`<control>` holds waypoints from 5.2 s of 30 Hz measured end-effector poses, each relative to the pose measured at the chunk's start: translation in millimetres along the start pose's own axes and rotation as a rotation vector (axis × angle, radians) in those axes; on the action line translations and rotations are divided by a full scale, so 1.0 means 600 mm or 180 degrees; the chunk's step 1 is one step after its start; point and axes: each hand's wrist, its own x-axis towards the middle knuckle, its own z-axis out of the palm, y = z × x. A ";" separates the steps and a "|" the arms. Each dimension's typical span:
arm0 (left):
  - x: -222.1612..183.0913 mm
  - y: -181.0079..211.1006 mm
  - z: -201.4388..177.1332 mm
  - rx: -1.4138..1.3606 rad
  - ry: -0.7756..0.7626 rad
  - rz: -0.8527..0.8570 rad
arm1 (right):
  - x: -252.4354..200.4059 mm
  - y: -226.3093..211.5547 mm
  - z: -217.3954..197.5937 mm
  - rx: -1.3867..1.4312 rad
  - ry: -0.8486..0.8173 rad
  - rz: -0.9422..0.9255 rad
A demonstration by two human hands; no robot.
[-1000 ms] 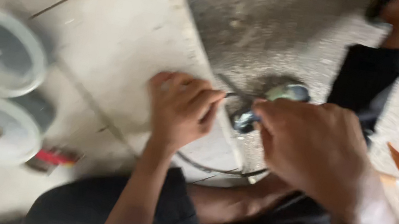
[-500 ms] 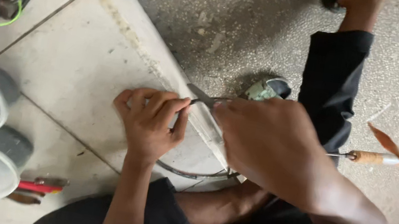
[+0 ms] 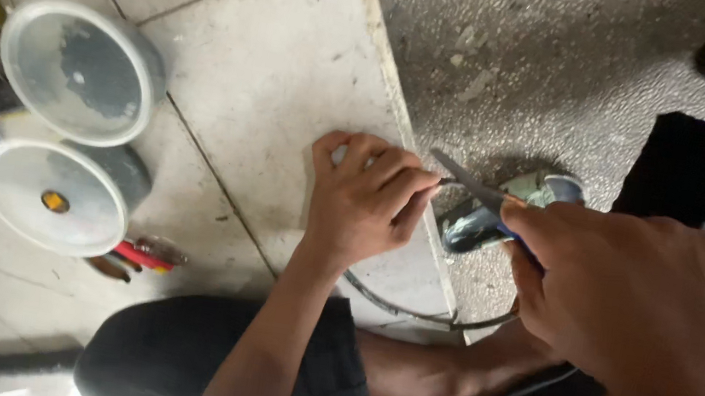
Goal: The person sands the frame of a racket using a file and cuts a piece of material with scissors while sitting on a tiled floor.
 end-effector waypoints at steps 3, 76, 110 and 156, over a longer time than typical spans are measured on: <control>-0.005 0.000 -0.001 0.0099 -0.0014 0.0080 | 0.012 -0.005 0.009 -0.0014 0.0518 -0.0144; -0.008 -0.002 -0.003 -0.0035 0.0039 0.0027 | 0.012 -0.009 0.010 -0.0261 0.0416 -0.0228; -0.001 0.004 -0.003 0.0002 0.0059 -0.0011 | -0.035 0.028 0.067 0.0008 0.1184 -0.0115; -0.008 -0.005 -0.005 -0.0035 -0.0015 -0.0026 | 0.022 -0.011 -0.002 -0.0475 0.0502 -0.0325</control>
